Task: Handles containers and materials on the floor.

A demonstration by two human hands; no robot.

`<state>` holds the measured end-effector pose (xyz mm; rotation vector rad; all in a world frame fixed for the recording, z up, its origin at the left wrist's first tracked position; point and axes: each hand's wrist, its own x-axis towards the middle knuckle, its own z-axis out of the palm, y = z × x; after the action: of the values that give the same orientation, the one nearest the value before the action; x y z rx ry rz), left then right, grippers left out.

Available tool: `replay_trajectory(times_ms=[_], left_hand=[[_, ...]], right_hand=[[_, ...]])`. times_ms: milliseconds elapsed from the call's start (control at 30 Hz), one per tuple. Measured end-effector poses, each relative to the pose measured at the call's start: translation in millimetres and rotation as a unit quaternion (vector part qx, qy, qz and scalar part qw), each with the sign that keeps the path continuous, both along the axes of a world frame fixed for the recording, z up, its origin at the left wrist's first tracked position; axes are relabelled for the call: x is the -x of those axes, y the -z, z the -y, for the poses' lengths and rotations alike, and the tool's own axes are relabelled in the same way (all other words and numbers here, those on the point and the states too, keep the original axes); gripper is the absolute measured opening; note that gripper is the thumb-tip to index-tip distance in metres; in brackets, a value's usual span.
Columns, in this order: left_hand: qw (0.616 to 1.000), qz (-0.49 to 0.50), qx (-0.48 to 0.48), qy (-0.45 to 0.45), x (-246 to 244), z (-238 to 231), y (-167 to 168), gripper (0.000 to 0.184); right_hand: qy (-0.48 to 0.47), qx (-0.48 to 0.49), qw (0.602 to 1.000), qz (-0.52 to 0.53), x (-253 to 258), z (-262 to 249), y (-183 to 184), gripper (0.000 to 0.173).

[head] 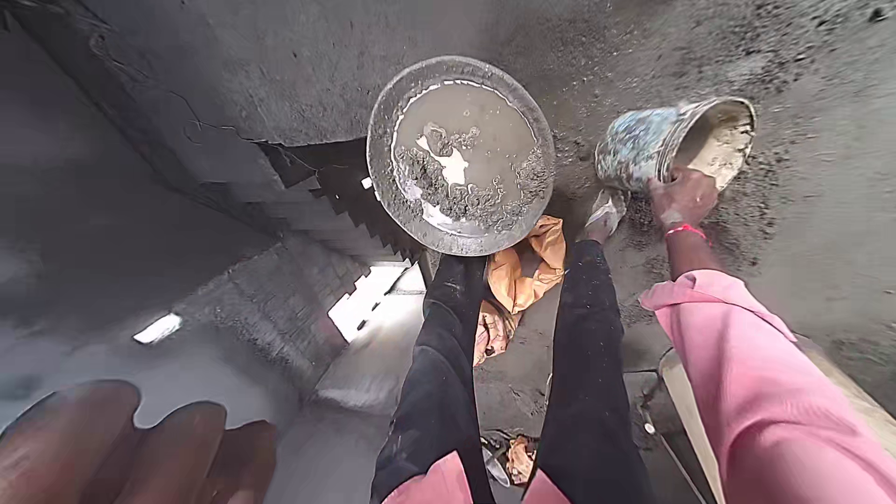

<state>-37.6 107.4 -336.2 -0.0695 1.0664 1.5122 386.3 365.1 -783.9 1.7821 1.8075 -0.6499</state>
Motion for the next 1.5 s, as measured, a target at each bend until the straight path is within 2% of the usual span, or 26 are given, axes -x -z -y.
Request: replay_trajectory(times_ms=[100, 167, 233, 267, 300, 333, 367, 400, 433, 467, 600, 700, 800, 900, 967, 1133, 1267, 1400, 1500], left_hand=[[0.995, -0.041, 0.080, -0.055, -10, -13, 42, 0.057], [0.979, -0.118, 0.135, -0.094, -19, -28, 68, 0.058], [0.988, -0.103, 0.116, -0.028, -4, -8, 83, 0.062], [0.990, -0.076, 0.114, -0.029, -1, -6, 88, 0.060], [0.984, -0.090, 0.146, -0.053, -9, -19, 88, 0.050], [0.959, -0.151, 0.211, -0.110, -30, -47, 88, 0.032], [0.940, -0.187, 0.247, -0.144, -44, -65, 87, 0.023], [0.975, -0.116, 0.180, -0.057, -30, -51, 80, 0.038], [0.990, -0.066, 0.122, 0.007, -17, -39, 80, 0.056], [0.994, -0.046, 0.091, 0.023, -11, -32, 83, 0.068], [1.000, 0.011, -0.021, -0.019, 1, 0, 108, 0.083], [0.998, 0.029, -0.050, -0.027, 16, 15, 128, 0.091], [0.999, -0.025, -0.014, -0.023, 31, 35, 161, 0.083], [0.998, -0.030, 0.020, -0.042, 40, 87, 218, 0.078], [0.996, -0.035, 0.047, -0.061, 42, 115, 253, 0.079], [0.988, -0.027, 0.119, -0.099, 47, 142, 314, 0.076], [0.983, 0.013, 0.131, -0.125, 54, 147, 356, 0.073], [0.986, 0.004, 0.116, -0.122, 57, 147, 367, 0.069], [0.983, 0.042, 0.113, -0.135, 60, 146, 368, 0.069]], right_hand=[[0.065, -0.008, 0.998, 0.004, 14, -4, 43, 0.043], [0.087, -0.006, 0.996, -0.008, 39, -3, 58, 0.041], [0.080, 0.005, 0.997, -0.018, 58, 4, 65, 0.038], [0.069, 0.011, 0.997, -0.022, 67, 6, 67, 0.038], [0.059, 0.022, 0.998, -0.026, 74, 8, 66, 0.038], [0.050, 0.031, 0.998, -0.029, 81, 10, 66, 0.037], [0.044, 0.034, 0.998, -0.027, 85, 11, 67, 0.037], [0.044, 0.036, 0.998, -0.022, 88, 11, 68, 0.037], [0.046, 0.042, 0.998, -0.019, 88, 12, 67, 0.037], [0.047, 0.047, 0.998, -0.021, 88, 11, 66, 0.036], [0.048, 0.030, 0.996, -0.073, 81, 12, 52, 0.031], [0.068, -0.034, 0.987, -0.142, 79, 26, 35, 0.043], [0.102, -0.019, 0.960, -0.261, 93, 45, 19, 0.038], [0.153, 0.064, 0.915, -0.367, 112, 67, -1, 0.037], [0.202, 0.094, 0.888, -0.403, 131, 71, -14, 0.038], [0.236, 0.089, 0.870, -0.425, 161, 74, -28, 0.036], [0.304, 0.113, 0.853, -0.408, 175, 69, -38, 0.042], [0.339, 0.135, 0.853, -0.374, 176, 63, -44, 0.051], [0.334, 0.148, 0.863, -0.348, 176, 59, -44, 0.064]])
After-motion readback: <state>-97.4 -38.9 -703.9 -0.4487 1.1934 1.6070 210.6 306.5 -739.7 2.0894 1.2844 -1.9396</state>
